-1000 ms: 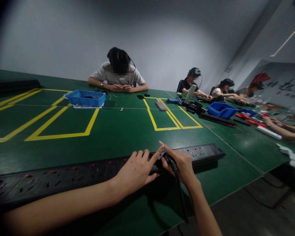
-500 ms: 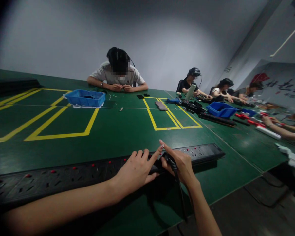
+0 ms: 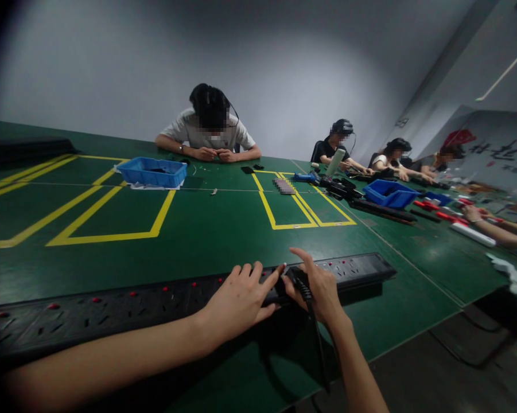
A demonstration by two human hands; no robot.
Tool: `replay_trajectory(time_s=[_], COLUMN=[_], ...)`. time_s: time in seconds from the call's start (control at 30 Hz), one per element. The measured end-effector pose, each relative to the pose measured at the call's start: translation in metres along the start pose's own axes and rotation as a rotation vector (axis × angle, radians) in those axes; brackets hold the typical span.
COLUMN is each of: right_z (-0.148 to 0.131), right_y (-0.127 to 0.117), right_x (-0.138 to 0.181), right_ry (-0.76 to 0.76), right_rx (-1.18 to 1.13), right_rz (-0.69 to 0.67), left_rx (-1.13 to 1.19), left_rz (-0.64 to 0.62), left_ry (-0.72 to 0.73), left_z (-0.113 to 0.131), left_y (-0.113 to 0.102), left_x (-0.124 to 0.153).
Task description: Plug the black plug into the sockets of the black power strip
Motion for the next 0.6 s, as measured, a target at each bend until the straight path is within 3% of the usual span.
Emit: replay_trajectory(time_s=[0.1, 0.23, 0.33, 0.43, 0.5, 0.6], right_z=[0.008, 0.030, 0.037, 0.022, 0.002, -0.029], right_y=[-0.014, -0.048, -0.062, -0.061, -0.055, -0.035], right_x=[0.002, 0.005, 0.002, -0.002, -0.006, -0.010], right_ry=[0.129, 0.182, 0.228, 0.275, 0.297, 0.256], right_rx=[-0.280, -0.408, -0.458, -0.449, -0.405, -0.232], right_rz=[0.214, 0.597, 0.679, 0.574, 0.403, 0.042], left_rx=[-0.003, -0.001, 0.024, 0.043, 0.053, 0.067], left_rz=[0.003, -0.013, -0.034, -0.038, -0.039, -0.043], left_ry=[-0.005, -0.002, -0.007, -0.007, -0.009, -0.020], left_z=[0.000, 0.000, 0.000, 0.001, 0.000, -0.005], left_y=[0.000, 0.001, 0.001, -0.001, -0.002, -0.002], left_x=[0.001, 0.001, 0.001, -0.001, -0.001, 0.001])
Point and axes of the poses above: each hand's wrist, its own x-axis away from the middle knuckle, its own y-axis out of the palm, z = x × y, the point moved 5 cm from there along -x, towards the middle knuckle, and after that the axes turned 2 degrees about x, right-handed, at the moved point
